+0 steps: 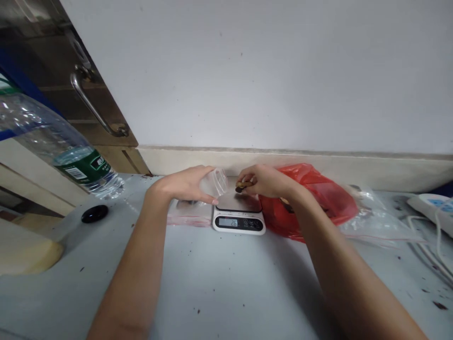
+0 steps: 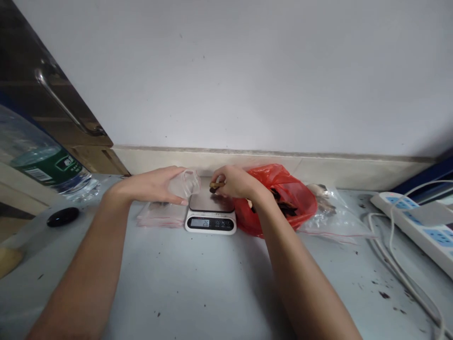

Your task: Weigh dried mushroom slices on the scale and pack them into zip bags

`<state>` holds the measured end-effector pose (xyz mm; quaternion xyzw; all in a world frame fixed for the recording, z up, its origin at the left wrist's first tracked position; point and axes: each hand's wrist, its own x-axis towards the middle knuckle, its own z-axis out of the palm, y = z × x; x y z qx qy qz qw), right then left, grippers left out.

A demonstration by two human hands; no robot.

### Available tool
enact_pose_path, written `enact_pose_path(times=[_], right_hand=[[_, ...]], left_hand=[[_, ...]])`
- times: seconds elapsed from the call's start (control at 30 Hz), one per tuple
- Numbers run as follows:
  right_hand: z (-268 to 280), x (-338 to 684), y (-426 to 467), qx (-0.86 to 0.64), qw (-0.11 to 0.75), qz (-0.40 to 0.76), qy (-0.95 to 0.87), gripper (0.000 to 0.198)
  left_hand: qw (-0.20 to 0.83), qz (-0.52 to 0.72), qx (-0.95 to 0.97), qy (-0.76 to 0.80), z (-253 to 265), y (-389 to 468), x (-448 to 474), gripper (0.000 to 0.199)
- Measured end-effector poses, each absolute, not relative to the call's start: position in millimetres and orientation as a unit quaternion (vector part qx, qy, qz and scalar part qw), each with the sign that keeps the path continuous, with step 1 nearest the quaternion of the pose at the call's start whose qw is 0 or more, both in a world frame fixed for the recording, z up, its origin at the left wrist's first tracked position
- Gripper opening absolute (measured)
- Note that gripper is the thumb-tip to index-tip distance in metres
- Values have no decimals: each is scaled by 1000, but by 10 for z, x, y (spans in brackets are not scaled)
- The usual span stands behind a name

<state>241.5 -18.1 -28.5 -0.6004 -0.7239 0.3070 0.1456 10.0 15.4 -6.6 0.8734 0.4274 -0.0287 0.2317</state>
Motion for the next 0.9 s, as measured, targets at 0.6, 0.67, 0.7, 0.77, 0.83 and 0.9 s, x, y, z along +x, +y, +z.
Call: enact_pose_path(times=[0.6,0.67,0.7,0.77,0.83,0.9], right_hand=[[76,2643,-554,-394,404,256,-785,27],[89,2687,-561,-363,399,296,-788,27],[93,2701,-563,-351,397,310,-789,26],[97,2710,-565,-340,398,317,-791,25],[92,2695,-563,-341,413,296,-791,26],[83,2666,-559,-352,438,257,-786,29]], left_hand=[[387,170,877,229,26,30,240,73],[437,186,856,203,-2,46,228,75],[461,192,845,191,-19,56,226,77],[493,198,830,169,-47,74,228,77],[504,198,826,155,-54,83,236,76],[502,191,829,159,-35,73,253,70]])
